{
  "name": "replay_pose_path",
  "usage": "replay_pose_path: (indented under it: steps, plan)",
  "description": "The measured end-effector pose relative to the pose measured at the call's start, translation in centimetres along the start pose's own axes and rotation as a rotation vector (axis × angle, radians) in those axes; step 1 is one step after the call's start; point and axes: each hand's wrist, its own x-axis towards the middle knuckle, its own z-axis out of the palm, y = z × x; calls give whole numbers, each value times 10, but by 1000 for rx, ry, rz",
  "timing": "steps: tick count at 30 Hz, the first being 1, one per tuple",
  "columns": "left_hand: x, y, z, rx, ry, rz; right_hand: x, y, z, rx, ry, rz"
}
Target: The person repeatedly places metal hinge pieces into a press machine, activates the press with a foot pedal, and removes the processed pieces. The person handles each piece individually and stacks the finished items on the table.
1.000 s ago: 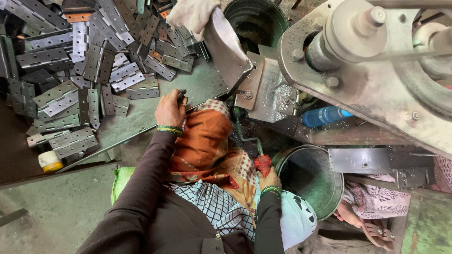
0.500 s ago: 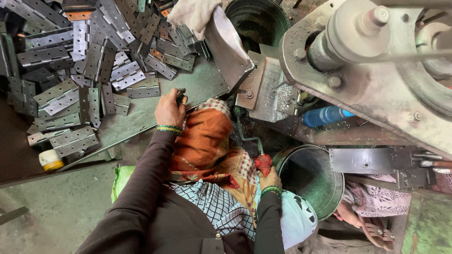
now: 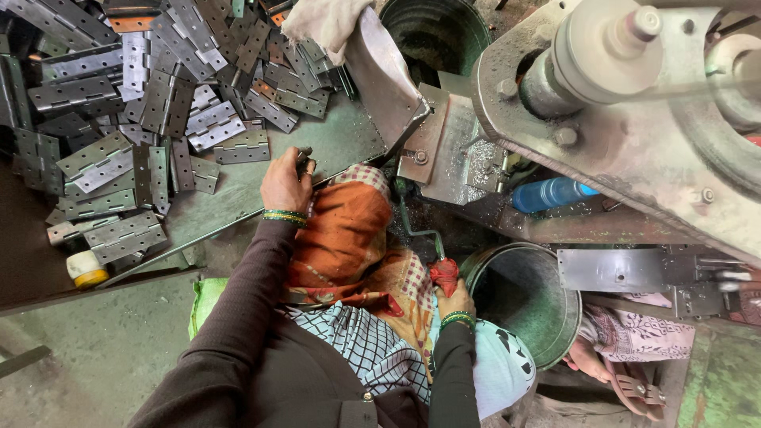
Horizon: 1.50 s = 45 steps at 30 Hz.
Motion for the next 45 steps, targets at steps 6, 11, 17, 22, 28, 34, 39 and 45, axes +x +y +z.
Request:
replay_pose_path:
  steps: [6,11,17,22,28,34,39,45]
  plan:
    - [0,-1,1,0,6,-7,-1,-2,0,-2,-1,-4]
    - [-3,-7,4,11,11,1,-3,-3,-1,5,3,-6]
    - [-4,-12,10,36,-2,18,-4,-4,-2,6,5,-2]
    - [-14,-3,10,32,-68,1,-2,0,-1,3,2,-1]
    - [-8,34,-5,6,-56,38,1,0,-3,-2,3,0]
    - [-10,88,-3,-108,-171,178,4,-2,-4,0,2,-6]
    - [-21,134,55,-69,-250,464,4,-2,-7,0,5,-8]
    - [-42,148,127,211,-213,810,2,-6,-13,14,3,-8]
